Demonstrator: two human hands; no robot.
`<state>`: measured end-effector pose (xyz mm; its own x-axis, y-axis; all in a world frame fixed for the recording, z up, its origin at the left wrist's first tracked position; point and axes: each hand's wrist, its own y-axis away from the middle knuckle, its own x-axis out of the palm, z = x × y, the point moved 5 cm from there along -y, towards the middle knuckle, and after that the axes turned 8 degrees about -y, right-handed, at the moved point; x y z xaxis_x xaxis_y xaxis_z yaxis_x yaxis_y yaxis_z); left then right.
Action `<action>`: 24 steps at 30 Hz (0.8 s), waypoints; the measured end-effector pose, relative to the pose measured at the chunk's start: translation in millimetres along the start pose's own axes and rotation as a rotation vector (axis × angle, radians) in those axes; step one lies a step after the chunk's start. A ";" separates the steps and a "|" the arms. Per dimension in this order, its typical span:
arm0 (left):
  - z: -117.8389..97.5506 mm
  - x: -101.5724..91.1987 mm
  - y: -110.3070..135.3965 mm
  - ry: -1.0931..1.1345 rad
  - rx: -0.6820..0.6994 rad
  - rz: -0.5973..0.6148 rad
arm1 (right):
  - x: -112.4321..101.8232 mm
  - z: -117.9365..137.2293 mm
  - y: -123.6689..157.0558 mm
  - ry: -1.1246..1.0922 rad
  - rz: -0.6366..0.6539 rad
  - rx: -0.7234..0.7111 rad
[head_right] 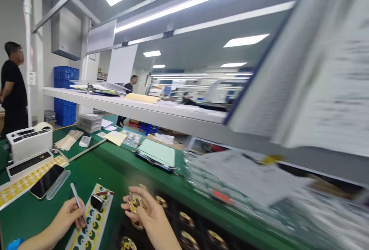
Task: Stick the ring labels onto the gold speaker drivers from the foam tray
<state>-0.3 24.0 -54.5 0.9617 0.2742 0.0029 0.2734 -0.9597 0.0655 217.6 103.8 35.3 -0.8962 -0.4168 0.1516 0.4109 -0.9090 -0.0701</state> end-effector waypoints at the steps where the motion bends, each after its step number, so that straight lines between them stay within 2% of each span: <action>1: -0.3 2.5 -0.4 -0.007 0.001 0.026 | -8.2 3.3 -0.6 0.067 0.003 0.005; 3: -4.0 4.8 -0.8 -0.031 0.010 0.075 | -29.2 5.9 -0.8 0.176 -0.032 0.040; 6: -15.9 -1.2 -1.7 -0.083 0.047 0.096 | -67.6 7.1 3.5 0.227 -0.163 0.083; 9: -29.5 -13.3 -5.6 -0.142 0.079 0.075 | -104.7 7.8 16.5 0.221 -0.282 0.132; 12: -38.2 -23.1 -11.7 -0.196 0.067 0.054 | -130.0 8.2 34.6 0.228 -0.338 0.202; 17: -45.0 -35.7 -18.7 -0.274 0.043 0.015 | -135.2 -3.2 48.5 0.253 -0.284 0.324; 20: -43.9 -45.8 -22.7 -0.311 0.042 -0.004 | -131.7 -19.6 44.7 0.279 -0.268 0.343; 24: -34.8 -55.5 -25.6 -0.376 0.039 0.037 | -129.6 -41.3 41.8 0.347 -0.261 0.332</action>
<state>-61.4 35.5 -21.6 0.9094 0.2039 -0.3626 0.2316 -0.9722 0.0341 344.1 119.9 -27.9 -0.9549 -0.2039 -0.2160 0.1478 -0.9569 0.2500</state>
